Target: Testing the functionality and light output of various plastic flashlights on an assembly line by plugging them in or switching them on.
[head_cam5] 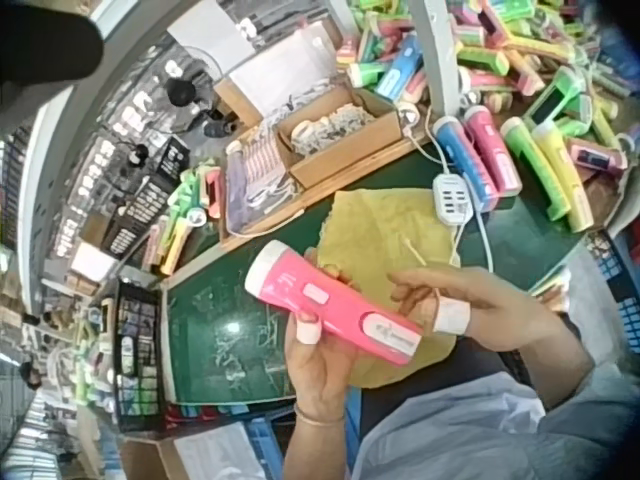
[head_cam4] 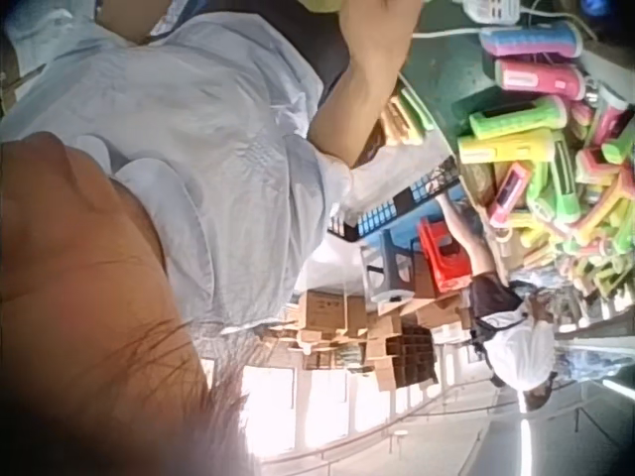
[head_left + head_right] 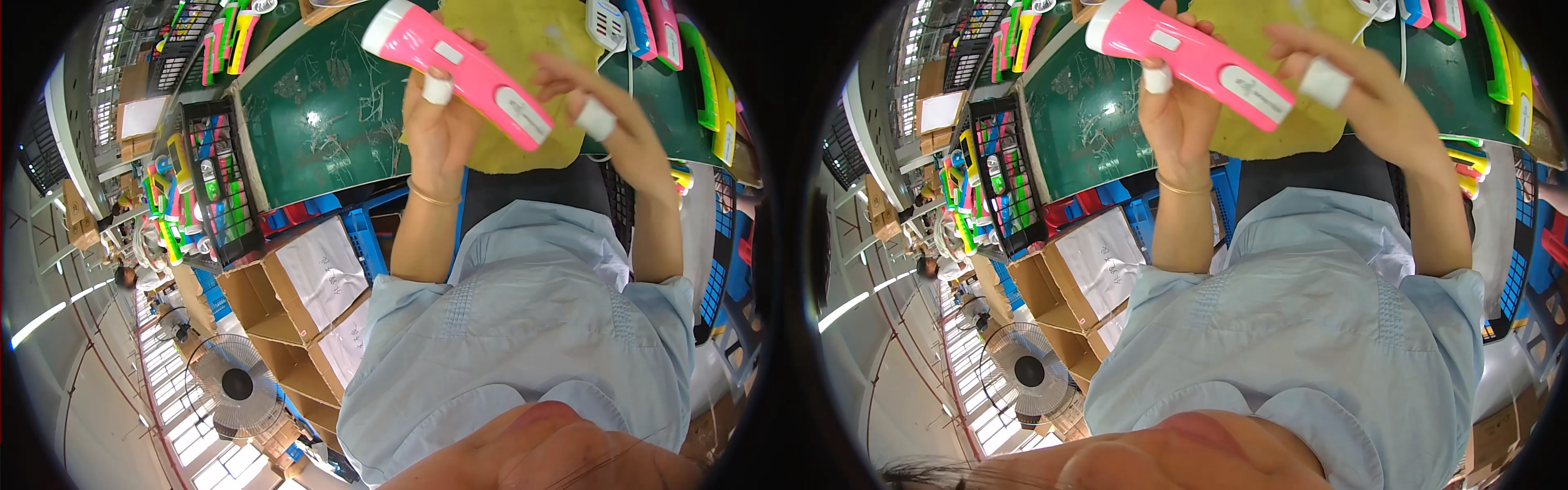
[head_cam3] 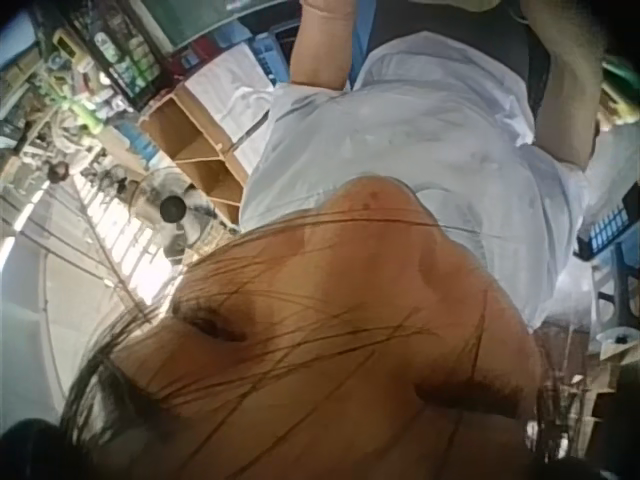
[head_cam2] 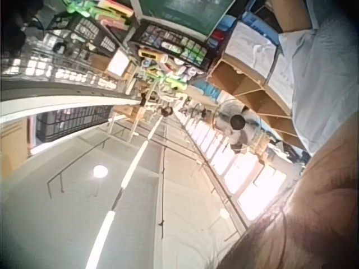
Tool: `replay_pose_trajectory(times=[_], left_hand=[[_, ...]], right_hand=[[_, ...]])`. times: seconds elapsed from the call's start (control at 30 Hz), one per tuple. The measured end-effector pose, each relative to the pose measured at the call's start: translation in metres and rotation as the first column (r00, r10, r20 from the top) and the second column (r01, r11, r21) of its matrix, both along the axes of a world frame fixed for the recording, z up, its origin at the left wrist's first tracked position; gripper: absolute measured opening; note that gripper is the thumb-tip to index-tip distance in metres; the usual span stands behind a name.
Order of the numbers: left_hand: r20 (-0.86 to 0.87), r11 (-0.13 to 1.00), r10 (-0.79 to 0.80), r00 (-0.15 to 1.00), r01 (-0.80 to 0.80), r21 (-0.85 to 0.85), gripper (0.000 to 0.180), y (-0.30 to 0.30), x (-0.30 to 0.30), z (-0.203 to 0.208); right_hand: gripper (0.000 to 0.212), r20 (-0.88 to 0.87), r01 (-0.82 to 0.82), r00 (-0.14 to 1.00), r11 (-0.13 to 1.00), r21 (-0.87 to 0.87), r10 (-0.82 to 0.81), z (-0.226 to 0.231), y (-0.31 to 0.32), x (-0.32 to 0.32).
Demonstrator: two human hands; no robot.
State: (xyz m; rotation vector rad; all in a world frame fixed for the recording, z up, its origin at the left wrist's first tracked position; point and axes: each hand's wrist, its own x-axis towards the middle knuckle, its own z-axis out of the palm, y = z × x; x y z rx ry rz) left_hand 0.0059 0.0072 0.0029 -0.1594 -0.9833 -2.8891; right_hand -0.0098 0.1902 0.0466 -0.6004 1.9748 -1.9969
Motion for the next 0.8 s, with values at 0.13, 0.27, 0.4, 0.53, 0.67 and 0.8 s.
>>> replay_pose_trajectory(times=[0.13,0.27,0.4,0.53,0.67,0.8], left_hand=[[-0.048,0.991,0.054,0.997,-0.059,-0.119,0.055,0.011,-0.001,-0.006],[0.039,0.995,0.1,0.994,-0.1,0.001,0.066,0.008,-0.001,-0.002],[0.093,0.986,0.166,0.982,-0.162,-0.046,0.065,0.015,-0.004,0.002],[0.122,0.986,0.165,0.979,-0.16,-0.052,0.076,0.023,-0.009,0.007],[0.176,0.99,0.071,0.982,-0.047,-0.135,0.079,0.026,-0.013,0.019],[0.164,0.99,-0.074,0.984,0.092,-0.105,0.077,0.029,-0.026,0.029]], right_hand=[[0.036,-0.403,0.236,0.913,0.891,0.387,-0.067,-0.045,-0.02,0.022],[0.034,-0.692,0.483,0.713,0.794,0.368,-0.113,-0.055,-0.022,0.025],[0.035,-0.19,0.076,0.981,0.972,0.223,-0.033,-0.05,-0.022,0.006],[0.04,0.144,-0.169,0.976,0.985,0.045,0.161,-0.055,-0.019,-0.005],[0.046,0.129,-0.265,0.952,0.958,-0.108,0.277,-0.065,-0.013,-0.013],[0.047,0.429,-0.142,0.901,0.977,0.16,0.061,-0.068,0.003,-0.01]])
